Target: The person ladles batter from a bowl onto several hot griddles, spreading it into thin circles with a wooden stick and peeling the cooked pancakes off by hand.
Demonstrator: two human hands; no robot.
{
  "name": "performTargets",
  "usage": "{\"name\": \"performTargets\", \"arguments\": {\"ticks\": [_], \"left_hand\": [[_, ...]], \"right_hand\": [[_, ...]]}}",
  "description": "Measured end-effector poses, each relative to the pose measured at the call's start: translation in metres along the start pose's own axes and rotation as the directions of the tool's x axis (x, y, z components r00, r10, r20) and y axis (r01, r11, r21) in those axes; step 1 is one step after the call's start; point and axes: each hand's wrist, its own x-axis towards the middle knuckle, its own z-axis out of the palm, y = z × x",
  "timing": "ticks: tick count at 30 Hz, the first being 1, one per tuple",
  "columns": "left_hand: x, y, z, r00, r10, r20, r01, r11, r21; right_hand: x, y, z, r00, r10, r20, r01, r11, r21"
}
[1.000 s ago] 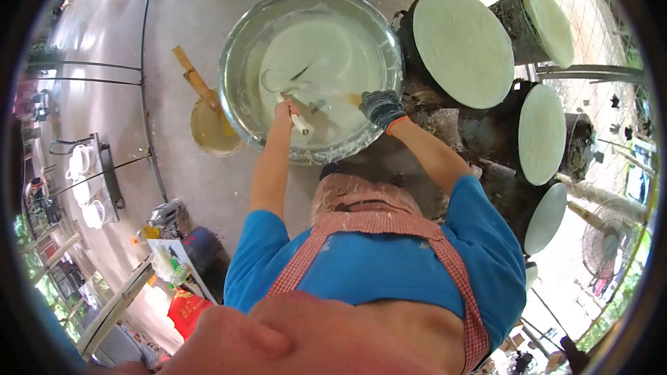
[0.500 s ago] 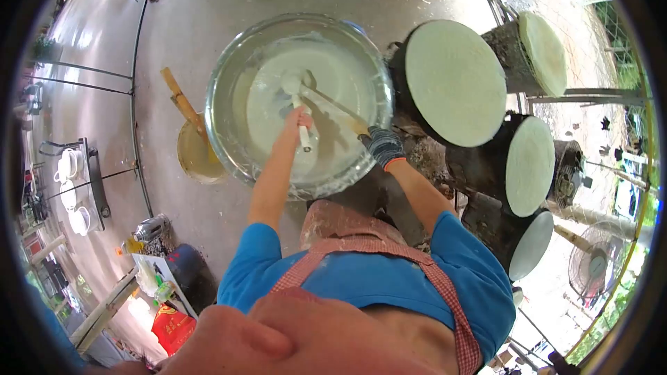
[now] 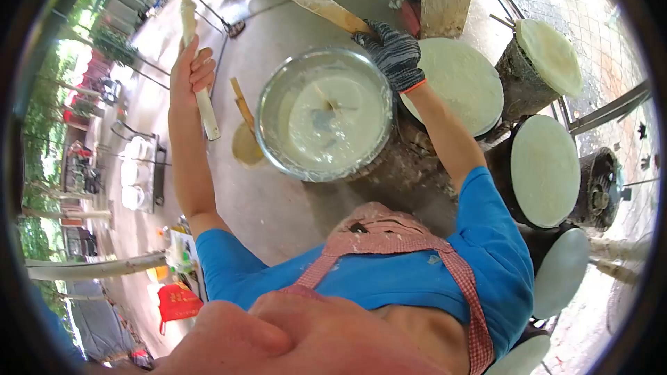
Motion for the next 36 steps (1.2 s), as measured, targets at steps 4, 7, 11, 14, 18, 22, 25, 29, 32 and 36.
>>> {"name": "performTargets", "arguments": {"ticks": [4,7,11,14,18,22,25,29,32,36], "left_hand": [[-0.011,-0.013,-0.023,0.985,0.158,-0.069,-0.138,0.962,0.235],[-0.048,-0.094,-0.054,0.925,-0.369,-0.094,0.355,0.925,-0.139],[-0.078,-0.145,-0.057,0.447,-0.764,0.465,0.7,-0.024,-0.713],[-0.087,-0.146,-0.015,0.464,-0.743,0.483,0.864,0.259,-0.431],[-0.095,-0.179,0.066,0.511,-0.641,0.572,0.816,0.57,-0.091],[-0.115,-0.254,0.159,0.282,-0.665,0.692,0.954,0.274,-0.126],[-0.14,-0.331,0.229,-0.127,-0.661,0.74,0.911,-0.373,-0.177],[-0.206,-0.419,0.347,-0.424,-0.593,0.684,0.815,-0.579,0.002],[-0.252,-0.46,0.444,-0.575,-0.479,0.663,0.798,-0.505,0.328],[-0.289,-0.501,0.573,-0.388,-0.667,0.636,0.727,0.202,0.656]], "right_hand": [[-0.04,0.012,0.024,0.989,0.039,0.145,-0.107,0.861,0.497],[-0.137,0.054,0.061,0.734,0.343,0.586,-0.625,0.678,0.386],[-0.279,0.074,0.029,0.706,0.46,0.538,-0.699,0.578,0.422],[-0.317,0.067,-0.056,0.733,0.489,0.473,-0.539,0.841,-0.035],[-0.366,0.027,-0.129,0.827,0.556,0.087,-0.554,0.778,0.296],[-0.456,0.032,-0.174,0.63,0.768,0.114,-0.776,0.628,0.059],[-0.576,0.022,-0.2,0.408,0.912,-0.033,-0.913,0.408,-0.017],[-0.702,-0.046,-0.267,0.207,0.903,-0.376,-0.966,0.25,0.069],[-0.728,-0.084,-0.335,-0.151,0.833,-0.533,-0.977,-0.209,-0.051],[-0.735,-0.066,-0.401,-0.107,0.601,-0.792,-0.994,-0.034,0.108]]}}
